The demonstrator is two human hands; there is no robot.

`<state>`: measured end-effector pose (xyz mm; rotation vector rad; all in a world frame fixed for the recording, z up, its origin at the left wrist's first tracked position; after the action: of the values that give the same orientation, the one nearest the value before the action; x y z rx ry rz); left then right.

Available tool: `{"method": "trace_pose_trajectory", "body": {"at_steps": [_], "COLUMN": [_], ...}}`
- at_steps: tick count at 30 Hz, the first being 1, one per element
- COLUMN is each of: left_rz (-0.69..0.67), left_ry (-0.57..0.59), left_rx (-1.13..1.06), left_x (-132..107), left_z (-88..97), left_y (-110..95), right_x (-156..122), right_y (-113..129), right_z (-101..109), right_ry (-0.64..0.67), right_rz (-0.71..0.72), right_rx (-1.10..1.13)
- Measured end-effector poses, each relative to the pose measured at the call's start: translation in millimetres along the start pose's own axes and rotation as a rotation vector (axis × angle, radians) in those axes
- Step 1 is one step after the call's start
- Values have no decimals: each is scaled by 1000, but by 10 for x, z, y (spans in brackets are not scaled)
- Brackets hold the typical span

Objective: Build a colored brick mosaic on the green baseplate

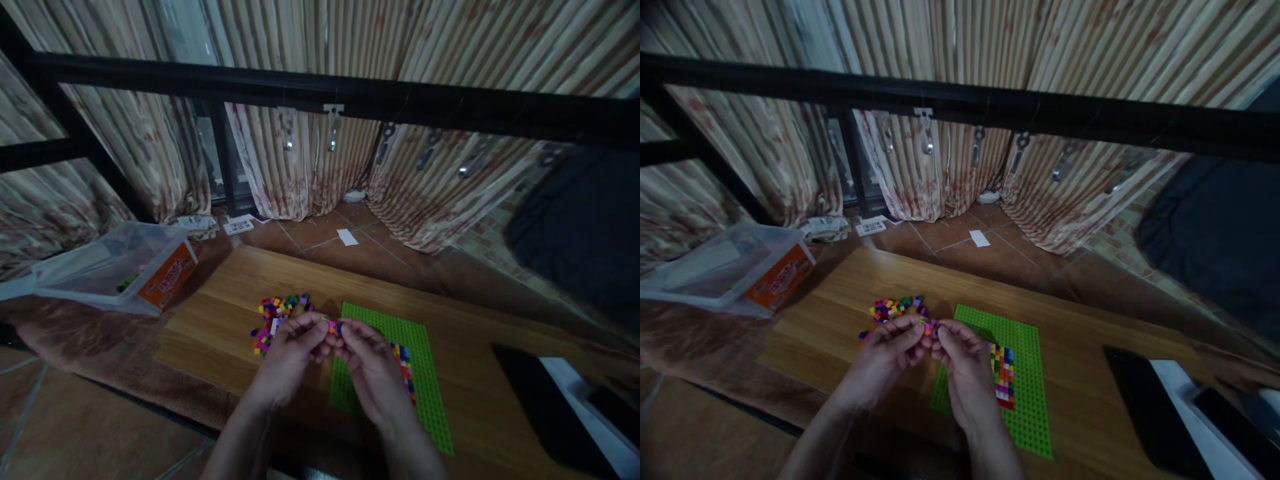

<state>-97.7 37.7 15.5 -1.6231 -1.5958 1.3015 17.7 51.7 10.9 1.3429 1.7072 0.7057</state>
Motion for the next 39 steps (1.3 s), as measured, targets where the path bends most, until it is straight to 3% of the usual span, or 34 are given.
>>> {"method": "trace_pose_trajectory", "body": {"at_steps": [6, 12, 18, 24, 27, 30, 34, 39], "left_rz": [-80, -76, -118, -117, -133, -245, -346, -402], "left_ry": [-56, -77, -50, -81, -94, -193, -406, -411], "left_rx": [128, 176, 256, 224, 254, 491, 1015, 1413], "left_x": [-3, -3, -11, -40, -2, 76, 174, 298], "left_z": [-42, -44, -113, -173, -92, 134, 441, 426], "left_y": [-4, 40, 88, 135, 109, -41, -281, -280], "right_x": [-25, -17, 29, -3, 9, 173, 556, 880], "right_y": [13, -18, -69, -44, -56, -36, 22, -8], "right_z": [29, 64, 153, 174, 163, 186, 90, -99], "right_ry": [-35, -113, -139, -156, -134, -148, -61, 2], "right_rz": [-78, 62, 108, 95, 84, 168, 369, 407], "right_rx": [136, -44, -149, -154, -188, -440, -1292, -1508]}}
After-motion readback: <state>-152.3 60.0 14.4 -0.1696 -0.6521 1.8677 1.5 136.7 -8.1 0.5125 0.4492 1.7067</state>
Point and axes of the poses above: each hand's wrist, its own x-axis towards the middle knuckle, its own z-axis out of the back of the hand, y = z × x, the point moved 4 cm from there along x, towards the middle knuckle, and after that the axes turned 10 degrees about -y, right-handed, at the moved point
